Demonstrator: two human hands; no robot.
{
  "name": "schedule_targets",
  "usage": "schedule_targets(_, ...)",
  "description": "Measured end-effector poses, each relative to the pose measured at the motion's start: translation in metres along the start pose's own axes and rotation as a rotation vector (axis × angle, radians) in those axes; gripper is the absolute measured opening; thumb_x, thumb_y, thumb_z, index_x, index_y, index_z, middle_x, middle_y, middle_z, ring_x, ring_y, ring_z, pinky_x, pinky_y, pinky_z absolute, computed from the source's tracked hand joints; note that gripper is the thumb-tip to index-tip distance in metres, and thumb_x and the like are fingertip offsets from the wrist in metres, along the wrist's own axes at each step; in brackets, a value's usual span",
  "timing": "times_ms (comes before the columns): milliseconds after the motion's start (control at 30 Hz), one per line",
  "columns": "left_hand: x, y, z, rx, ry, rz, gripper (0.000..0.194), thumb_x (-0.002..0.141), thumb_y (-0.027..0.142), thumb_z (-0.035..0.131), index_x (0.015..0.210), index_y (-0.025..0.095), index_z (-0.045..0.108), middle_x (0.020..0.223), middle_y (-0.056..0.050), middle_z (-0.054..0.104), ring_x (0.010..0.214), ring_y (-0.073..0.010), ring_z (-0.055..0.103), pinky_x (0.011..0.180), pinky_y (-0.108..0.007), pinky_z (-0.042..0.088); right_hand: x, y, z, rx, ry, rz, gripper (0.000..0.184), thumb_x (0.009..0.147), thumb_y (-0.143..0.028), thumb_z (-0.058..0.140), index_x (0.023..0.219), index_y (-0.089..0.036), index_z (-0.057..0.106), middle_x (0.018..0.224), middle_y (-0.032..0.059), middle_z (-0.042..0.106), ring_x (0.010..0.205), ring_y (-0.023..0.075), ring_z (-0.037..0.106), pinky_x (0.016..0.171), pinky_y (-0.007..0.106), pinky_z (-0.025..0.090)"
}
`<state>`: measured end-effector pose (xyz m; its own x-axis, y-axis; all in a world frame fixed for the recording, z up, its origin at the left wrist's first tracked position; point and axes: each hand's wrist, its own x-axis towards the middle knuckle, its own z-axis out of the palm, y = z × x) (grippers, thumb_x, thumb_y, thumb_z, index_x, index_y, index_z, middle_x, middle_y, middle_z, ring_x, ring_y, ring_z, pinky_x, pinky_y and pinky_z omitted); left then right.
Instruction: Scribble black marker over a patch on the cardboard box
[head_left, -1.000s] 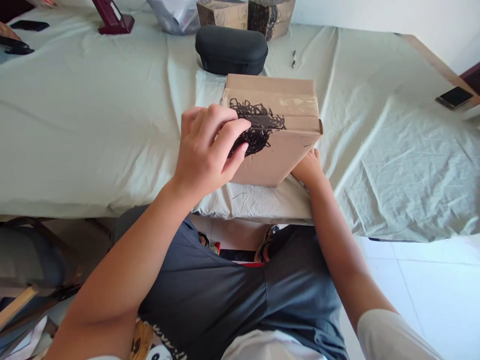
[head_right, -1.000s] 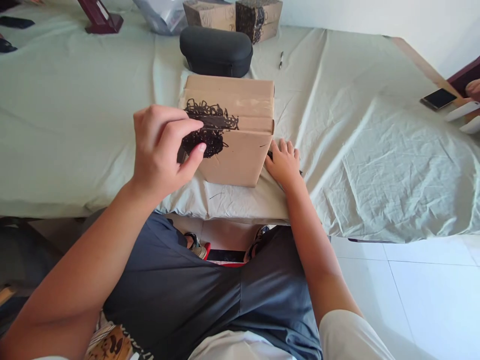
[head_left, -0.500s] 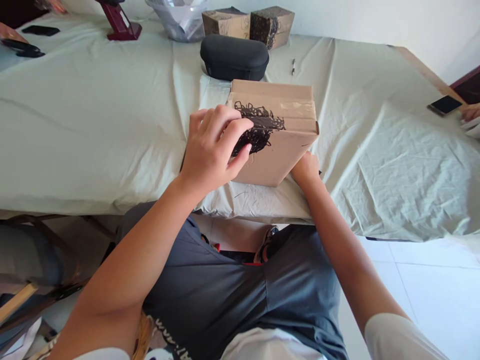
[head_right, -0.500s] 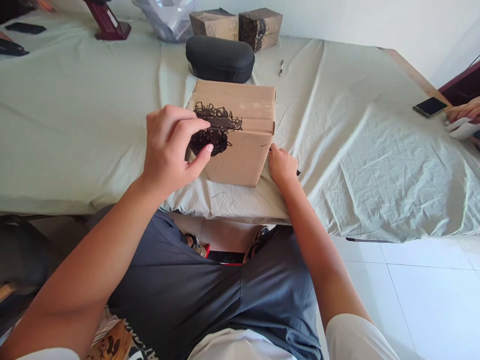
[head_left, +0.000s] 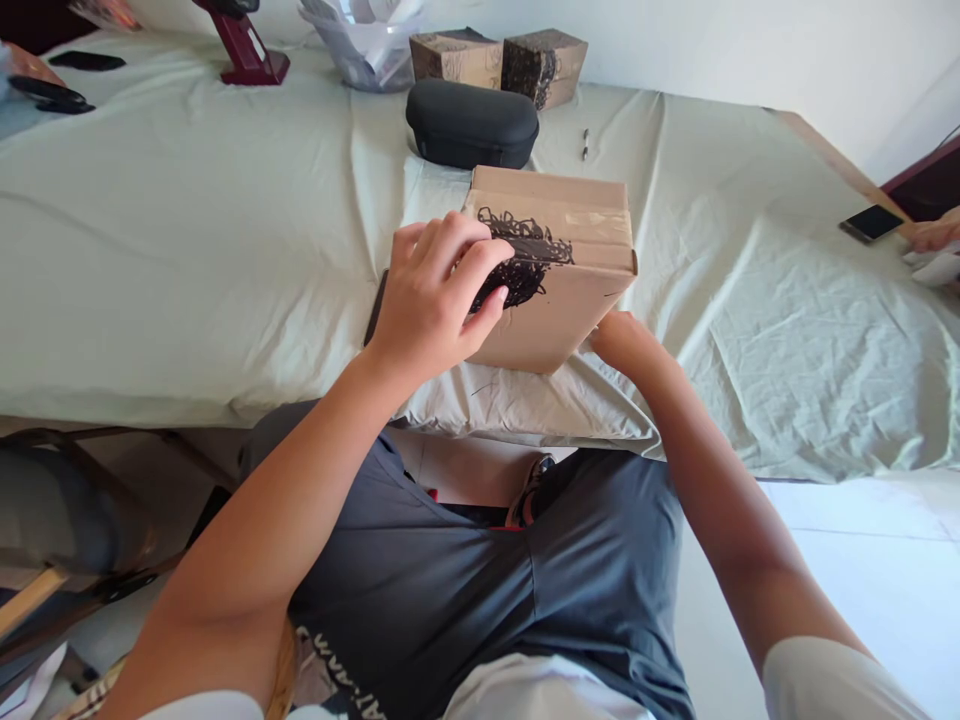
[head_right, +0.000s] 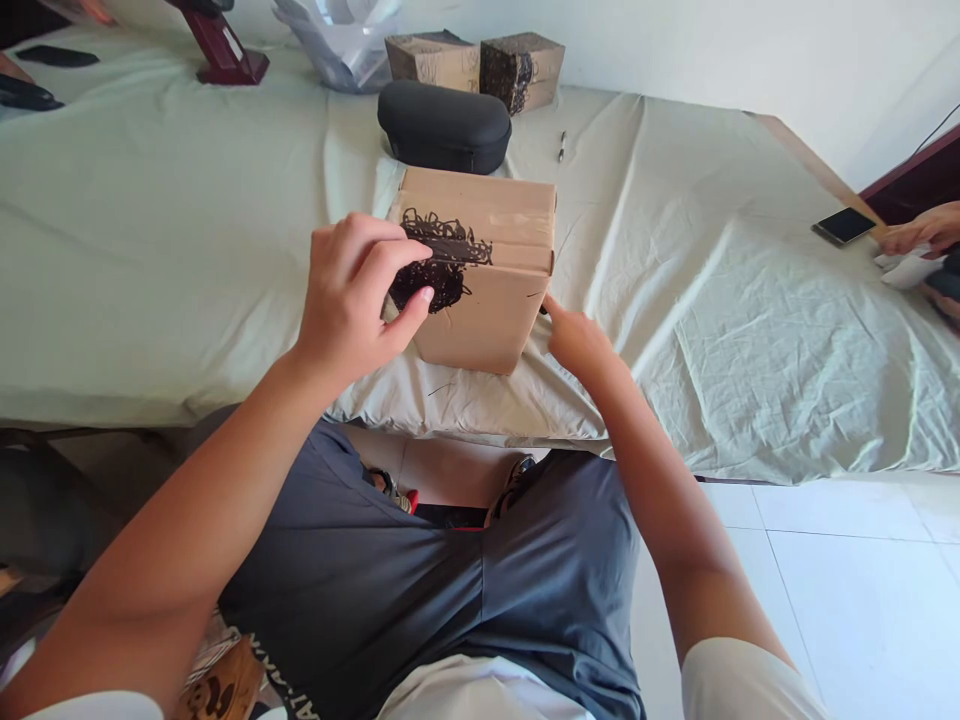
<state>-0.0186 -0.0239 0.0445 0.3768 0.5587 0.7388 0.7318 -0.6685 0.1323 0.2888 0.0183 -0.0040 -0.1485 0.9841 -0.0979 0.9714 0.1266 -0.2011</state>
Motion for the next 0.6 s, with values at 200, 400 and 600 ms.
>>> schedule_targets(200, 0.003, 0.003, -0.002, -0.077, -0.043, -0.006, 0.033, 0.109, 0.035, 0.052, 0.140, 0.031, 0.060, 0.132, -0.014, 0.065, 0.127, -0.0354, 0.065, 0.111, -0.058, 0.053, -0.033, 0.022, -0.022, 0.779, 0.115, 0.157, 0.026, 0.091, -0.026, 0.058, 0.102, -0.020, 0.081, 0.097, 0.0116, 0.082, 0.059, 0.0202, 0.070, 0.055, 0.037, 0.055)
schedule_targets(400, 0.003, 0.006, 0.000, -0.079, -0.002, -0.040, 0.033, 0.108, 0.034, 0.056, 0.140, 0.032, 0.060, 0.130, -0.014, 0.062, 0.121, -0.0331, 0.068, 0.104, -0.055, 0.060, -0.044, 0.014, -0.025, 1.249, 0.465, -0.103, 0.036, 0.091, -0.043, 0.068, 0.126, -0.037, 0.062, 0.127, 0.0038, 0.080, 0.103, 0.0248, 0.082, 0.073, 0.039, 0.068)
schedule_targets(600, 0.006, 0.009, 0.001, 0.015, 0.030, 0.006, 0.053, 0.094, 0.033, 0.081, 0.141, 0.031, 0.057, 0.125, -0.013, 0.060, 0.120, -0.0355, 0.065, 0.098, -0.055, 0.064, -0.049, -0.034, -0.032, 0.995, 0.632, -0.293, 0.028, 0.103, -0.062, 0.056, 0.122, -0.043, 0.052, 0.128, 0.0026, 0.078, 0.114, 0.0281, 0.080, 0.087, 0.048, 0.069)
